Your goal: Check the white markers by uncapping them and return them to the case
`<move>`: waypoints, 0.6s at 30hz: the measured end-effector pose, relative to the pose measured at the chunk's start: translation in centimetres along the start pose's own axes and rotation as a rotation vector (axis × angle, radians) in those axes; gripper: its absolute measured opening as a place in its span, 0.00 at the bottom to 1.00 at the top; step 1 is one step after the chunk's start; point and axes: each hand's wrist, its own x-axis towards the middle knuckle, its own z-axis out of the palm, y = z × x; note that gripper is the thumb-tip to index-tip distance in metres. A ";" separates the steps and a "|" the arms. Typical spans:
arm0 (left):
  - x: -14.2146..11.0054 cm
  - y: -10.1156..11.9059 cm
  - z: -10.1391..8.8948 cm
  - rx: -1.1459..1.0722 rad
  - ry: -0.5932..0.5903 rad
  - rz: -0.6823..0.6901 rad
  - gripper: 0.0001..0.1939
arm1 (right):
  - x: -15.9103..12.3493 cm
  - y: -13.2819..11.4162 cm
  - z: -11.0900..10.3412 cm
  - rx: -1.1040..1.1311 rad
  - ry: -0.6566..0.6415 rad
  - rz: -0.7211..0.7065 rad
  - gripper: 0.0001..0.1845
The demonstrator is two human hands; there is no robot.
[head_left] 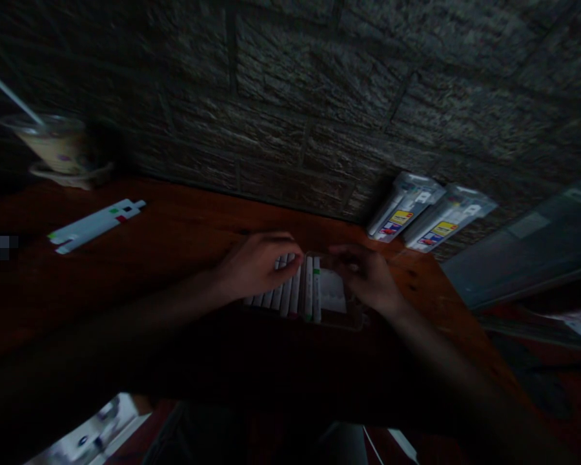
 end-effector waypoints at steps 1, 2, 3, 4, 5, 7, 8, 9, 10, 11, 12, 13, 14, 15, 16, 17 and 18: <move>0.2 -0.7 -0.1 -0.012 0.028 -0.048 0.08 | 0.1 0.1 -0.1 -0.004 0.016 0.008 0.14; 0.4 -1.4 -0.2 -0.023 0.049 -0.088 0.08 | 0.1 0.2 -0.1 -0.006 0.025 0.010 0.14; 0.6 -1.9 -0.2 -0.031 0.046 -0.131 0.08 | 0.1 0.3 -0.1 -0.006 0.026 0.009 0.14; 0.7 -2.4 -0.2 -0.032 0.034 -0.164 0.09 | 0.1 0.3 -0.1 -0.006 0.025 0.005 0.14; 0.7 -2.7 -0.1 -0.028 0.017 -0.188 0.09 | 0.1 0.2 -0.1 -0.006 0.020 0.002 0.15; 0.7 -3.1 0.0 -0.014 -0.012 -0.214 0.09 | 0.1 0.1 -0.1 -0.009 0.011 -0.006 0.15; 0.7 -3.2 0.1 -0.009 -0.019 -0.221 0.09 | 0.1 -0.1 -0.1 -0.010 0.005 -0.013 0.14; 0.6 -3.3 0.2 -0.008 -0.022 -0.224 0.09 | 0.0 -0.2 0.0 -0.007 -0.002 -0.021 0.14; 0.6 -3.3 0.3 -0.010 -0.023 -0.225 0.09 | 0.0 -0.3 0.0 -0.003 -0.011 -0.032 0.14; 0.6 -3.2 0.4 -0.010 -0.026 -0.226 0.09 | 0.0 -0.5 0.0 0.002 -0.022 -0.042 0.14; 0.6 -3.2 0.5 -0.008 -0.032 -0.225 0.09 | -0.1 -0.6 0.0 0.005 -0.033 -0.054 0.14; 0.6 -3.1 0.6 -0.005 -0.040 -0.223 0.09 | -0.1 -0.8 0.0 0.004 -0.044 -0.064 0.14; 0.6 -3.1 0.6 -0.003 -0.050 -0.222 0.09 | -0.2 -0.9 0.0 0.002 -0.055 -0.070 0.14; 0.6 -3.0 0.7 0.000 -0.061 -0.221 0.10 | -0.2 -1.1 0.0 0.004 -0.066 -0.073 0.14; 0.6 -2.9 0.7 0.000 -0.073 -0.223 0.10 | -0.2 -1.2 0.0 0.008 -0.083 -0.075 0.15; 0.5 -2.9 0.8 -0.002 -0.083 -0.225 0.10 | -0.3 -1.3 0.1 0.016 -0.103 -0.075 0.15; 0.5 -2.8 0.8 -0.006 -0.090 -0.228 0.10 | -0.3 -1.4 0.1 0.027 -0.125 -0.074 0.16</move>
